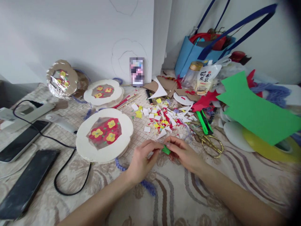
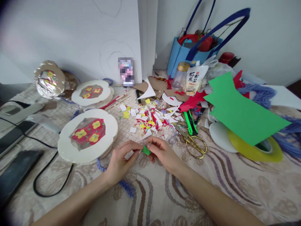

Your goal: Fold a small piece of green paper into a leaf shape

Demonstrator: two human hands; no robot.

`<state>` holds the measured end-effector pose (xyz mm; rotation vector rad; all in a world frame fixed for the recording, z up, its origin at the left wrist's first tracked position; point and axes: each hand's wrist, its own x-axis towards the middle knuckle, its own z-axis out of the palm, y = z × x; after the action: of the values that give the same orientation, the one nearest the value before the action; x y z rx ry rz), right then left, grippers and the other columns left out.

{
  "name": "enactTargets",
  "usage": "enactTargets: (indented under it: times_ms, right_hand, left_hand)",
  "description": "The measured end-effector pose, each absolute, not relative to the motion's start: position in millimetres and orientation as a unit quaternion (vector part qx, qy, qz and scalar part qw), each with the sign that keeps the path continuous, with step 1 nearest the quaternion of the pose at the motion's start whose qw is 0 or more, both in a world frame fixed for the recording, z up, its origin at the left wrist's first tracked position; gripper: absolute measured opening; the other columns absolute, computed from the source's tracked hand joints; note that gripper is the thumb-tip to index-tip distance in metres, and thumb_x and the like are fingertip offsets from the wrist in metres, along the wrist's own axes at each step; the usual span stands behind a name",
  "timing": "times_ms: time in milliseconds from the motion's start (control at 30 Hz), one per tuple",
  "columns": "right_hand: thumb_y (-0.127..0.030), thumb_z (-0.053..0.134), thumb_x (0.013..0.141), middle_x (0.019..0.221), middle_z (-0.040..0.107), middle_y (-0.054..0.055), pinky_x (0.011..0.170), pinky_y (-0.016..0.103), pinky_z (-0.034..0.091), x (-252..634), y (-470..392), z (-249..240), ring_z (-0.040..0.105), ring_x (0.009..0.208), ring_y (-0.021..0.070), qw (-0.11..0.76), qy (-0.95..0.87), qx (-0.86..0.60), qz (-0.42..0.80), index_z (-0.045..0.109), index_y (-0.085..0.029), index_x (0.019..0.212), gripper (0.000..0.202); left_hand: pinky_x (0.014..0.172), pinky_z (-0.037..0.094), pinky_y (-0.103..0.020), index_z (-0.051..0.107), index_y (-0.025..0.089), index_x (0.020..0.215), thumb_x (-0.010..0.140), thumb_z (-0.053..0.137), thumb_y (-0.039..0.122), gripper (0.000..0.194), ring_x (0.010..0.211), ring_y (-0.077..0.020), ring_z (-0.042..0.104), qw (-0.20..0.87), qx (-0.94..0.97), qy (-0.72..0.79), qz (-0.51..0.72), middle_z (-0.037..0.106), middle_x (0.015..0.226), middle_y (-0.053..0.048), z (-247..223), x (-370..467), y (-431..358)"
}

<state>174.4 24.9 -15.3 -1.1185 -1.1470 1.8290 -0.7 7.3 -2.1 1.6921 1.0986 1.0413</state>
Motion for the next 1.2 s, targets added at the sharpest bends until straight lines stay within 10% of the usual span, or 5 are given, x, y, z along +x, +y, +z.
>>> enactTargets:
  times_ms: [500, 1200]
  right_hand:
    - [-0.038, 0.052, 0.087, 0.072, 0.055, -0.002, 0.05, 0.024, 0.043, 175, 25, -11, 0.052, 0.055, 0.0112, 0.41, -0.483, -0.435, 0.639, 0.052, -0.022, 0.099, 0.02]
    - [-0.031, 0.054, 0.084, 0.06, 0.044, -0.005, 0.049, 0.021, 0.034, 176, 23, -6, 0.043, 0.053, 0.0087, 0.308, -0.572, -0.475, 0.594, 0.048, -0.019, 0.075, 0.016]
  left_hand:
    - [0.064, 0.044, -0.022, 0.064, 0.015, 0.083, 0.068, 0.072, 0.026, 0.02, 0.061, -0.0091, 0.057, 0.727, 0.28, 0.429, 0.457, 0.064, 0.069, 0.0, -12, 2, 17]
    - [0.063, 0.044, -0.022, 0.061, 0.012, 0.079, 0.077, 0.064, 0.033, 0.021, 0.062, -0.0104, 0.056, 0.651, 0.437, 0.458, 0.419, 0.062, 0.066, -0.001, -14, 2, 16]
